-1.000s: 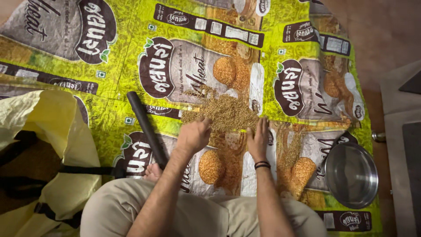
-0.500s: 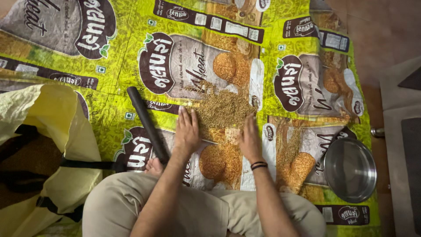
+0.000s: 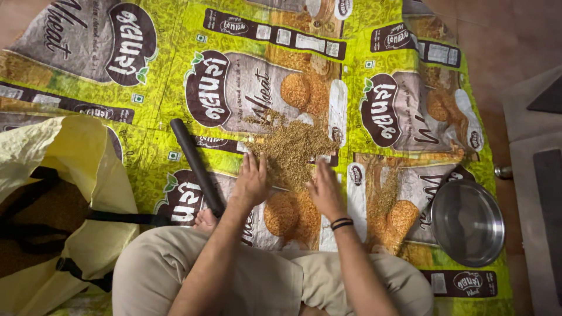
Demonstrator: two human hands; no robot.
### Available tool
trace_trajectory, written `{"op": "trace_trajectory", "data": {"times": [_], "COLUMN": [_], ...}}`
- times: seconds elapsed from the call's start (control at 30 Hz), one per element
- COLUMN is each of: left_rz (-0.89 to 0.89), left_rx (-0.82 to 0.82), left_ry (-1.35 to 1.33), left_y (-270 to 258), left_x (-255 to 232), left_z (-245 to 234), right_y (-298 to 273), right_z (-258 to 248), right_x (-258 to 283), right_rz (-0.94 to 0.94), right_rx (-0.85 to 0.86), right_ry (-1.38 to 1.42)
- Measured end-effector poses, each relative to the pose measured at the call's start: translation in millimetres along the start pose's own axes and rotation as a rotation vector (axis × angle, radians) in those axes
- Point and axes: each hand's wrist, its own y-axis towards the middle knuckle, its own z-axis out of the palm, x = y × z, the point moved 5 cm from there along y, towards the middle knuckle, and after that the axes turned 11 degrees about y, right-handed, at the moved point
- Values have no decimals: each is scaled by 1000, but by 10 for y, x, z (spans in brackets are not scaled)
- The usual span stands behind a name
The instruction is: The person sits on the floor and uses a cylindrical rolling pin to crush a pile of grains spread on a patterned mat. They repeatedly roll the pin over the grains and use their hands to gather and redistribute the pile.
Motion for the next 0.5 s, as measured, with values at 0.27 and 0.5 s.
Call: {"op": "trace_trajectory", "data": {"times": [0.27, 0.5], "left_rz": [255, 201], "left_rx": [-8, 38], "left_ry": [-217, 459], "left_y": [-52, -1], "left_x": [-246, 491], "left_z": [19, -415], "right_y": [-92, -229], "right_z": [141, -2], "right_x": [229, 440], "right_rz": [-90, -126], "right_rx": [64, 180], "right_ry": [267, -66]}}
